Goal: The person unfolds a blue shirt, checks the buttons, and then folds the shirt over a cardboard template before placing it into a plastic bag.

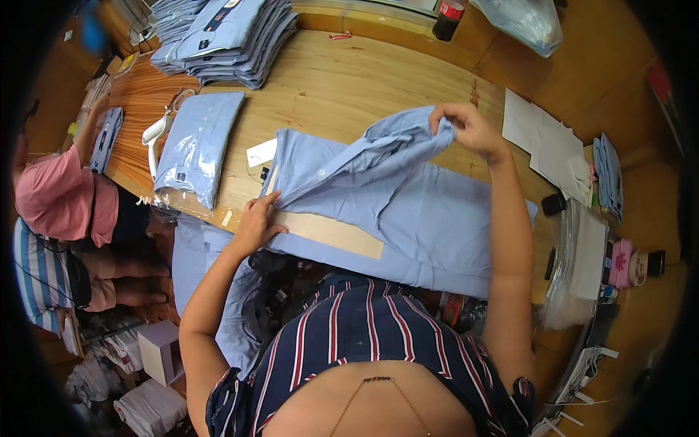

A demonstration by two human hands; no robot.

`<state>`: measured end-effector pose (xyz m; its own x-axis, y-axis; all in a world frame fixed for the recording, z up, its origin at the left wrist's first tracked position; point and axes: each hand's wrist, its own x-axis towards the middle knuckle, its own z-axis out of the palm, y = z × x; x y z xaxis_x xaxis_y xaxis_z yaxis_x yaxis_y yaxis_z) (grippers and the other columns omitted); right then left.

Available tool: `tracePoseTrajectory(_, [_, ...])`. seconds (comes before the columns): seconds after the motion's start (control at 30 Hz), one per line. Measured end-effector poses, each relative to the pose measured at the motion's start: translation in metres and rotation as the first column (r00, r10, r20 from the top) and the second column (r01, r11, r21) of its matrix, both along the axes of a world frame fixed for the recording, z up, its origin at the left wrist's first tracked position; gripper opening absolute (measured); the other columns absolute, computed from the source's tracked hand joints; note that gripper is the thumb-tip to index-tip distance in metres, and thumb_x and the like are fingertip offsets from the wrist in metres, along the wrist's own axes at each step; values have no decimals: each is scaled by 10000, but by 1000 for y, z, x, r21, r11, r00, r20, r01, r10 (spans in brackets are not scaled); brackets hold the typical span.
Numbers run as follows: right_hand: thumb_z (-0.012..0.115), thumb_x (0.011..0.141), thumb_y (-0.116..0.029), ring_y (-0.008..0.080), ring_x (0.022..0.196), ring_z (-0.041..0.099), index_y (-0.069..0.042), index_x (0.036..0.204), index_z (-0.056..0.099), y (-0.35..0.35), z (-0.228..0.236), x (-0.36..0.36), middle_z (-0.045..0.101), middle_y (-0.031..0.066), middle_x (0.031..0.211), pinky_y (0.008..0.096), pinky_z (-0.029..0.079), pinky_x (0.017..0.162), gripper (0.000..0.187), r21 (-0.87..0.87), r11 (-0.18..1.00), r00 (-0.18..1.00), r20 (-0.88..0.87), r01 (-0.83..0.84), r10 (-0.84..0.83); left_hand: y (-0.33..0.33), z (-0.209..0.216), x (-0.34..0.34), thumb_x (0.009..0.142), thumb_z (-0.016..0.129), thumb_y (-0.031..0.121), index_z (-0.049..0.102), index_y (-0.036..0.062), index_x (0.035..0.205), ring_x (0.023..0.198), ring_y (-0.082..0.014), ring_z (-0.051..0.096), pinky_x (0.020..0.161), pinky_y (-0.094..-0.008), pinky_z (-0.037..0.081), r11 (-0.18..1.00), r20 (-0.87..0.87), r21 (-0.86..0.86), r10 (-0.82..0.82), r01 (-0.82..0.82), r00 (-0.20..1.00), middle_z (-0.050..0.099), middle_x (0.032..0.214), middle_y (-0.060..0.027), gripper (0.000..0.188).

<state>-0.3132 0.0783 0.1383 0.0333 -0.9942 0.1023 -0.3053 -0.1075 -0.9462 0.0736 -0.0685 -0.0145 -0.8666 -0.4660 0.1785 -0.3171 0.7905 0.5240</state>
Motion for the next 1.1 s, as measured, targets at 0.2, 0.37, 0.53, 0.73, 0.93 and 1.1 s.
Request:
tracePoseTrajectory(0.2, [742, 613, -359, 162, 573, 517, -64, 760, 512, 49, 31, 148, 528, 47, 644, 268, 391, 520, 401, -240, 913, 940, 2, -331, 341, -1, 10, 1, 590, 676, 42, 395, 81, 1197, 954, -236, 493, 833, -353, 331, 998, 50, 39, -45, 43, 998, 512, 989, -79, 669])
tracePoseTrajectory(0.37, [635, 718, -69, 155, 636, 528, -40, 779, 496, 70, -5, 182, 535, 53, 694, 272, 428, 606, 155, -186, 980, 969, 224, -66, 108, -12, 9, -9, 570, 637, 16, 458, 109, 1148, 952, -252, 494, 795, -360, 345, 985, 171, -109, -115, 135, 978, 497, 1013, -76, 613])
tracePoseTrajectory(0.53, [622, 702, 22, 106, 846, 468, -45, 865, 529, 127, -69, 82, 522, 20, 834, 224, 368, 802, 200, 29, 733, 649, 443, 679, -618, -36, 37, -48, 568, 711, 317, 424, 141, 1203, 954, -270, 470, 793, -375, 324, 970, 176, -63, -220, 234, 960, 517, 1076, -92, 719])
tracePoseTrajectory(0.73, [608, 723, 11, 84, 806, 478, -45, 861, 547, 156, -154, 23, 504, 14, 843, 203, 399, 663, 161, 40, 537, 532, 101, 842, -841, -48, 32, -104, 678, 620, 445, 430, 150, 1192, 936, -240, 450, 802, -405, 280, 956, 269, -225, -122, 186, 955, 581, 852, -95, 622])
tracePoseTrajectory(0.93, [618, 759, -149, 180, 973, 473, -91, 1041, 540, 185, -148, 11, 531, 70, 983, 283, 370, 819, 298, 88, 279, 293, -311, 956, -904, -31, 21, -108, 679, 654, 347, 435, 152, 1197, 1070, -243, 398, 870, -456, 260, 940, 244, -328, -9, 91, 970, 480, 1113, -75, 595])
tracePoseTrajectory(1.1, [488, 811, -402, 272, 1245, 246, -223, 1246, 401, 237, -173, 7, 303, 59, 1346, 512, 205, 961, 478, -232, 215, -93, -854, 949, -512, -1, -11, -86, 782, 511, 429, 338, 233, 1300, 1281, -279, 177, 968, -560, 131, 853, 266, -503, 304, -138, 915, 193, 1402, -57, 580])
